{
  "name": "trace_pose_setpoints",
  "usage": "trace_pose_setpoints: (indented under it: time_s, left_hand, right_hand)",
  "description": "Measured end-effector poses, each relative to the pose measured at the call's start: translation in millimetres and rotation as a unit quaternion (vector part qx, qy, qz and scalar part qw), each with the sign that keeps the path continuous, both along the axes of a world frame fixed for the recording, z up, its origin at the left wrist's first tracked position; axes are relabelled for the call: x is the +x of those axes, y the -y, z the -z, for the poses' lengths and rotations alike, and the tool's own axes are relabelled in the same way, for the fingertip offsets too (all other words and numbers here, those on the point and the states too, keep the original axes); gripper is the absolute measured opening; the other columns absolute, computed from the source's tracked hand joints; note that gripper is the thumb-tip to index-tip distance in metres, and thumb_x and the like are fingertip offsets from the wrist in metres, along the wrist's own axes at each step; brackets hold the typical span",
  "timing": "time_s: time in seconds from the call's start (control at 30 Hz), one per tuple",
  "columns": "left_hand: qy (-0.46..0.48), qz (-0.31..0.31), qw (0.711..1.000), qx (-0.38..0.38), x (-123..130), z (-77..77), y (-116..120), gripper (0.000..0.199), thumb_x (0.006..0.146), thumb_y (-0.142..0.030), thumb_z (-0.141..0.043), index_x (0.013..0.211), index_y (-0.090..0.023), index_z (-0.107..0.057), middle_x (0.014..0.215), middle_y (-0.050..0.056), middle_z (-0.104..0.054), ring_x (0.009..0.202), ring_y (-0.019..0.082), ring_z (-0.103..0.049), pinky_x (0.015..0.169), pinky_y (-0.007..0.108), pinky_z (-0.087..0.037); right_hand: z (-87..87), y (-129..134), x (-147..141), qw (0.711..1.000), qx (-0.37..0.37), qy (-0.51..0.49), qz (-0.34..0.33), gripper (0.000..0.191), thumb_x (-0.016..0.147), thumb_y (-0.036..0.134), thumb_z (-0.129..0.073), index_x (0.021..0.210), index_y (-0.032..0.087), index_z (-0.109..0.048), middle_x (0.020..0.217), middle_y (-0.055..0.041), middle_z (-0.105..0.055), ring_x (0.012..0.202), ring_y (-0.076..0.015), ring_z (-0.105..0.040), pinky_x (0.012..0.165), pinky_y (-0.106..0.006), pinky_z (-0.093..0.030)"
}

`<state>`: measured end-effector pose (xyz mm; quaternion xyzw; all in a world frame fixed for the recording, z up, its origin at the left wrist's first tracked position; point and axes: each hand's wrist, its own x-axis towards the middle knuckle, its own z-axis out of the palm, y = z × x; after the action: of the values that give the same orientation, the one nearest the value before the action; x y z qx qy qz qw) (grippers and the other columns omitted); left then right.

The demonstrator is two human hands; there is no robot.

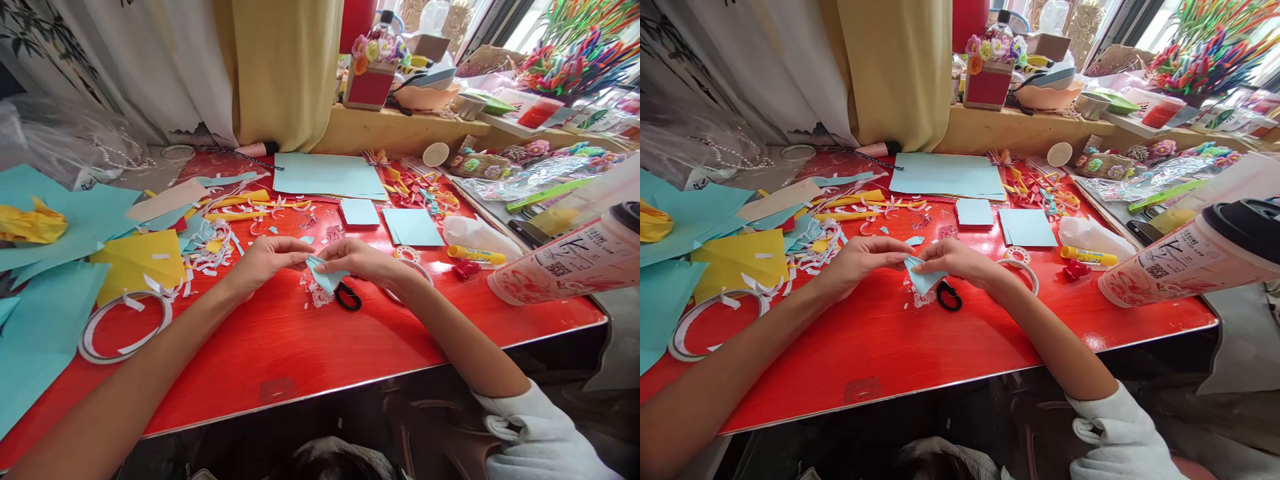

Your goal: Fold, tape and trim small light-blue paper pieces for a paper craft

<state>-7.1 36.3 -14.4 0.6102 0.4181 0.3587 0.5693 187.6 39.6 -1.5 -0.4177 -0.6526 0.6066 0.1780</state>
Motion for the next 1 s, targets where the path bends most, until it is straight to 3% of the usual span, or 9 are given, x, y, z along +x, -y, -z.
trace_pose_setpoints:
  time_s: [0.1,0.3,0.5,0.67,0.83,1.0]
  left_hand:
    - [-0.007,-0.011,1.0,-0.002,0.0,1.0,0.2,0.021,0.067,-0.027,-0.066,0.085,-0.016,-0.069,0.074,0.002,-0.067,0.068,0.012,-0.06,0.071,0.025,-0.049]
    - [-0.01,-0.017,1.0,0.01,1.3,-0.1,1.1,0.024,0.07,-0.026,-0.064,0.091,-0.016,-0.069,0.08,0.002,-0.068,0.071,0.012,-0.06,0.072,0.024,-0.049]
    - [-0.005,-0.044,0.999,0.031,3.4,0.2,3.9,0.021,0.07,-0.023,-0.064,0.089,-0.017,-0.07,0.08,0.002,-0.07,0.071,0.012,-0.061,0.071,0.024,-0.049]
    - [-0.007,-0.039,0.998,0.056,3.3,1.8,4.8,0.029,0.071,-0.027,-0.063,0.098,-0.017,-0.067,0.096,0.003,-0.069,0.084,0.015,-0.061,0.078,0.027,-0.048]
    - [-0.05,0.004,0.987,0.152,1.7,0.2,5.1,0.026,0.073,-0.027,-0.062,0.098,-0.02,-0.067,0.095,0.002,-0.068,0.087,0.015,-0.059,0.079,0.026,-0.044]
    - [-0.065,-0.018,0.974,0.217,2.5,3.2,6.8,0.021,0.075,-0.028,-0.06,0.092,-0.019,-0.069,0.084,0.002,-0.067,0.076,0.013,-0.059,0.071,0.024,-0.044]
  right_hand:
    - [-4.7,1.9,-0.7,1.0,-0.009,-0.001,0.002,0.018,0.07,0.031,-0.065,0.076,0.014,-0.063,0.066,-0.0004,-0.056,0.056,-0.0073,-0.047,0.051,-0.021,-0.035]
    - [-5.5,0.2,-0.1,0.996,-0.018,-0.046,0.078,0.021,0.07,0.026,-0.066,0.088,0.017,-0.057,0.068,-0.0007,-0.06,0.059,-0.0091,-0.053,0.053,-0.021,-0.041]
    - [3.7,-5.2,4.1,0.983,-0.107,-0.132,0.075,0.017,0.072,0.021,-0.064,0.086,0.017,-0.056,0.083,-0.0053,-0.064,0.066,-0.0117,-0.061,0.059,-0.023,-0.048]
    - [5.6,-6.5,3.9,0.966,-0.156,-0.171,0.115,0.017,0.07,0.014,-0.064,0.086,0.016,-0.057,0.077,-0.0039,-0.064,0.067,-0.0107,-0.062,0.057,-0.019,-0.051]
    - [8.6,-9.9,5.4,0.954,-0.196,-0.197,0.113,0.009,0.073,0.009,-0.058,0.08,0.015,-0.058,0.062,-0.0002,-0.061,0.054,-0.0066,-0.058,0.052,-0.015,-0.051]
    - [10.2,-11.0,6.8,0.948,-0.221,-0.207,0.095,0.01,0.079,0.01,-0.049,0.08,0.012,-0.06,0.066,-0.0038,-0.063,0.057,-0.0072,-0.06,0.055,-0.014,-0.052]
